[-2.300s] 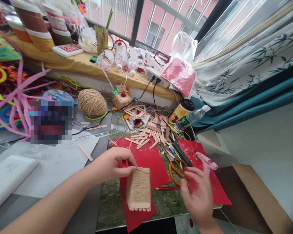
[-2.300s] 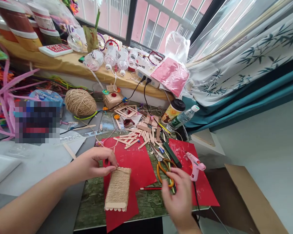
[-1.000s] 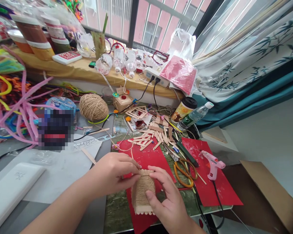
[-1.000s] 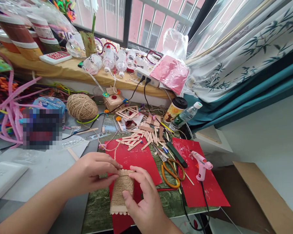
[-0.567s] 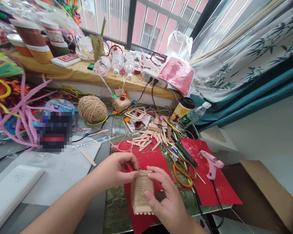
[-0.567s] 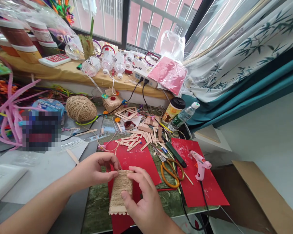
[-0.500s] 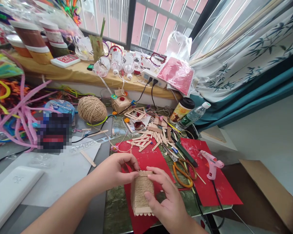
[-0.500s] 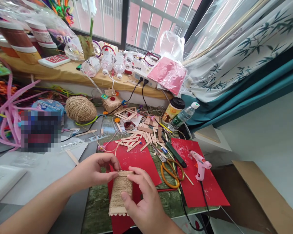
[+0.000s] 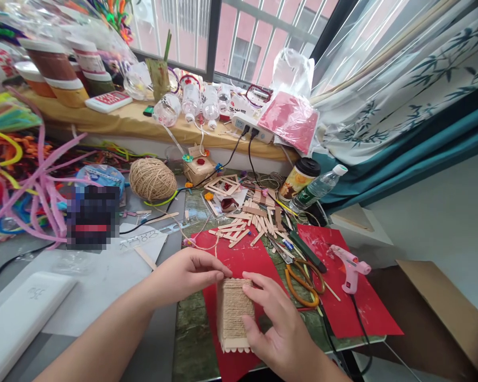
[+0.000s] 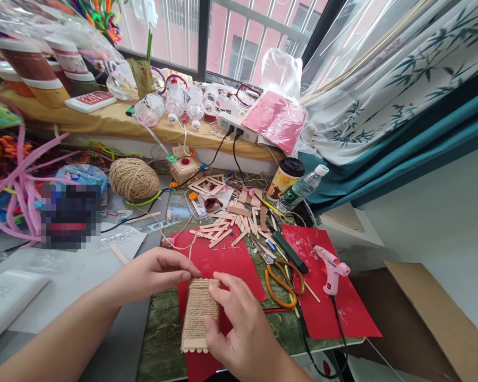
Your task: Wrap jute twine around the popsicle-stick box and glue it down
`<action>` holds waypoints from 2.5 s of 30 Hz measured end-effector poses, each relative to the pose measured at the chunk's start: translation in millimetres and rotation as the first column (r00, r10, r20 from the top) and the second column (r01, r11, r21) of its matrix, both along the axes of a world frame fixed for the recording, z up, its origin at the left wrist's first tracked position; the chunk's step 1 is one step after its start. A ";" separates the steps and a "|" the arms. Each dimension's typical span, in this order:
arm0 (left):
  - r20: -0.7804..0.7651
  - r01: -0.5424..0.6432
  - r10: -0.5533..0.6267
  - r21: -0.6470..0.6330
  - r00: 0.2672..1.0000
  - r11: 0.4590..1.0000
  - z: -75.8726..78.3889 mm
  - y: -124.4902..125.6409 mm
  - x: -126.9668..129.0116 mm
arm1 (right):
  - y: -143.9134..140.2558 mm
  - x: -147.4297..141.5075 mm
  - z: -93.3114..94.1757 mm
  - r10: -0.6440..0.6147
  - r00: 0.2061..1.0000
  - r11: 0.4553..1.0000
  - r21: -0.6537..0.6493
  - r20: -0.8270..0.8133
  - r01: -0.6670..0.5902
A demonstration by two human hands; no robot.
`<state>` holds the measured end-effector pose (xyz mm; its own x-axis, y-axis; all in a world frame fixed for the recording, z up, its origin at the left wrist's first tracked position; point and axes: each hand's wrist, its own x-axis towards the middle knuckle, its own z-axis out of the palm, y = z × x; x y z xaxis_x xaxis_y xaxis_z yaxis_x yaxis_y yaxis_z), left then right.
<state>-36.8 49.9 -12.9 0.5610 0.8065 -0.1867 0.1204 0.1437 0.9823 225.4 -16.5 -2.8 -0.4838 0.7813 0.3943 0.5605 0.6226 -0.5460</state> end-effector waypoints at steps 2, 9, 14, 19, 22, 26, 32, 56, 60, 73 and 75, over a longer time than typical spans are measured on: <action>0.012 -0.015 0.015 -0.030 1.000 0.999 -1.8 2.9 -0.5 | -0.4 0.3 -0.9 -0.003 1.000 1.000 -0.007 0.000 0.003; 0.009 -0.461 0.460 0.008 0.888 0.888 -12.6 9.7 2.2 | -0.8 0.2 0.8 -0.016 1.000 1.000 -0.011 -0.006 0.016; -0.128 -0.494 0.533 0.248 0.836 0.833 -21.6 20.4 -10.3 | -0.7 -0.2 0.2 -0.030 1.000 1.000 -0.003 0.001 0.030; -0.158 -0.462 0.553 0.391 0.818 0.796 -10.6 16.4 -10.7 | -2.6 3.0 0.2 -0.024 0.999 0.994 0.105 0.043 0.020; -0.111 -0.242 0.328 0.466 0.938 0.851 1.7 -1.6 5.8 | -4.8 2.9 8.3 -0.019 0.995 0.981 0.192 0.100 -0.001; -0.106 -0.127 0.172 0.340 0.979 0.932 7.6 -14.7 23.1 | -7.6 -0.2 21.6 0.024 0.994 0.946 0.318 0.110 -0.058; 0.146 -0.609 0.598 0.044 0.788 0.792 -0.4 9.3 -1.8 | -13.3 4.6 13.0 0.165 0.985 0.939 0.299 0.040 -0.169; 0.203 -0.620 0.641 -0.162 0.740 0.768 -20.5 24.5 -7.4 | 23.6 17.7 4.8 -0.322 0.835 0.941 -0.245 -0.446 0.232; 0.184 -0.613 0.629 -0.141 0.755 0.778 -18.4 22.8 -5.7 | 60.4 2.1 -5.6 -0.398 0.758 0.891 -0.414 -0.517 0.185; 0.236 -0.641 0.661 -0.165 0.712 0.750 -25.8 27.1 -1.3 | 112.9 -20.6 -57.1 -0.535 0.499 0.742 -0.662 -0.682 -0.109; 0.189 -0.635 0.661 -0.186 0.726 0.750 -28.5 28.6 -0.9 | 114.6 -17.3 -57.7 -0.552 0.483 0.731 -0.674 -0.679 -0.112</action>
